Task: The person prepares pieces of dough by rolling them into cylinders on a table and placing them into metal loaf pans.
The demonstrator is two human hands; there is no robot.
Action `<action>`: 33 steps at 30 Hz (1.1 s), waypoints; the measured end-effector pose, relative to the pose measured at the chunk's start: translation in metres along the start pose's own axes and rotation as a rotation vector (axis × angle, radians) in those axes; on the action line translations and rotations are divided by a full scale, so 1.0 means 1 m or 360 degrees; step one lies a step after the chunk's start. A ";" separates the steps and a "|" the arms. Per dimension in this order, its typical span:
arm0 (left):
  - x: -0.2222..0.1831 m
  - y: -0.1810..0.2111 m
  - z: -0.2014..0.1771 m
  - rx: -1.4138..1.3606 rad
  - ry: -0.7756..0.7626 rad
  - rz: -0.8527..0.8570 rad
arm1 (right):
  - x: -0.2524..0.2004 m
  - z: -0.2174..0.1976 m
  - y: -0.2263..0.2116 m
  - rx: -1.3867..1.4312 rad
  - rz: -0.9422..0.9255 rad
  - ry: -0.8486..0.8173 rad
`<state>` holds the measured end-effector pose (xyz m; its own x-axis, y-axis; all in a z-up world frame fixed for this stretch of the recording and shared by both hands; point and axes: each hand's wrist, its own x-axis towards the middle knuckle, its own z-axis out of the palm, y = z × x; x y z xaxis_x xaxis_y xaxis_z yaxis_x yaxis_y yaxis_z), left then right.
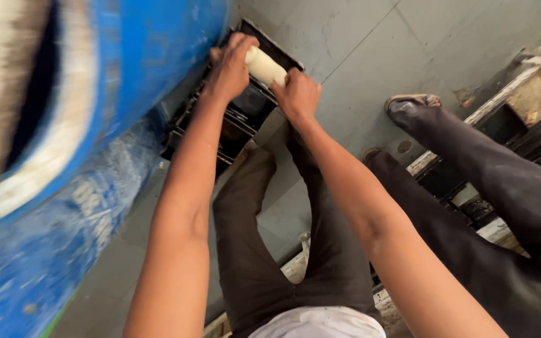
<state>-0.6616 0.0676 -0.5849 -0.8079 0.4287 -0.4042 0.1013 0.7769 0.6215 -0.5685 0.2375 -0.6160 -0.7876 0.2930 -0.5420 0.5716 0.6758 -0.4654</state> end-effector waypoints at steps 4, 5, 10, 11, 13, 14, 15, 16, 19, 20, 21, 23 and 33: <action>0.020 -0.046 0.037 0.0227 0.0012 -0.0002 | 0.024 0.042 0.018 -0.0143 -0.0113 0.0072; 0.023 -0.052 0.043 0.0347 0.0063 0.0038 | 0.028 0.047 0.023 -0.0234 -0.0158 0.0058; -0.021 -0.054 0.048 0.0326 0.0615 0.0070 | 0.033 0.043 0.046 -0.0413 -0.0324 0.0100; -0.041 -0.056 0.047 0.0091 0.0746 0.0004 | 0.039 0.036 0.048 -0.0287 -0.0393 0.0190; -0.102 -0.060 0.063 -0.0415 0.0988 -0.0388 | 0.056 0.024 0.052 -0.0180 -0.0559 0.0230; -0.143 -0.067 0.072 0.0221 0.1117 -0.0537 | 0.065 0.022 0.054 -0.0201 -0.0653 0.0181; -0.178 -0.077 0.091 0.0286 0.1226 -0.1048 | 0.066 0.025 0.057 -0.0225 -0.0735 0.0104; -0.214 -0.088 0.105 0.0744 0.1208 -0.1228 | 0.070 0.031 0.058 -0.0339 -0.0738 -0.0012; -0.252 -0.120 0.119 0.0507 0.0803 -0.2565 | 0.101 0.042 0.052 -0.0649 -0.0773 -0.0178; -0.270 -0.131 0.124 -0.0123 0.0489 -0.2676 | 0.108 0.042 0.049 -0.0739 -0.0834 -0.0184; -0.275 -0.137 0.129 -0.0091 0.0629 -0.2555 | 0.110 0.042 0.047 -0.0820 -0.0883 -0.0201; -0.283 -0.147 0.134 -0.0025 0.0903 -0.2322 | 0.116 0.036 0.047 -0.0876 -0.0884 -0.0324; -0.371 -0.056 0.037 0.0188 0.1126 -0.1172 | 0.058 -0.080 0.071 -0.0814 -0.0909 -0.0682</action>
<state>-0.3457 -0.1181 -0.4948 -0.8459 -0.5127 -0.1469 -0.5323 0.7940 0.2936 -0.5916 0.3563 -0.6243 -0.7092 -0.3923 -0.5858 -0.1376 0.8920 -0.4307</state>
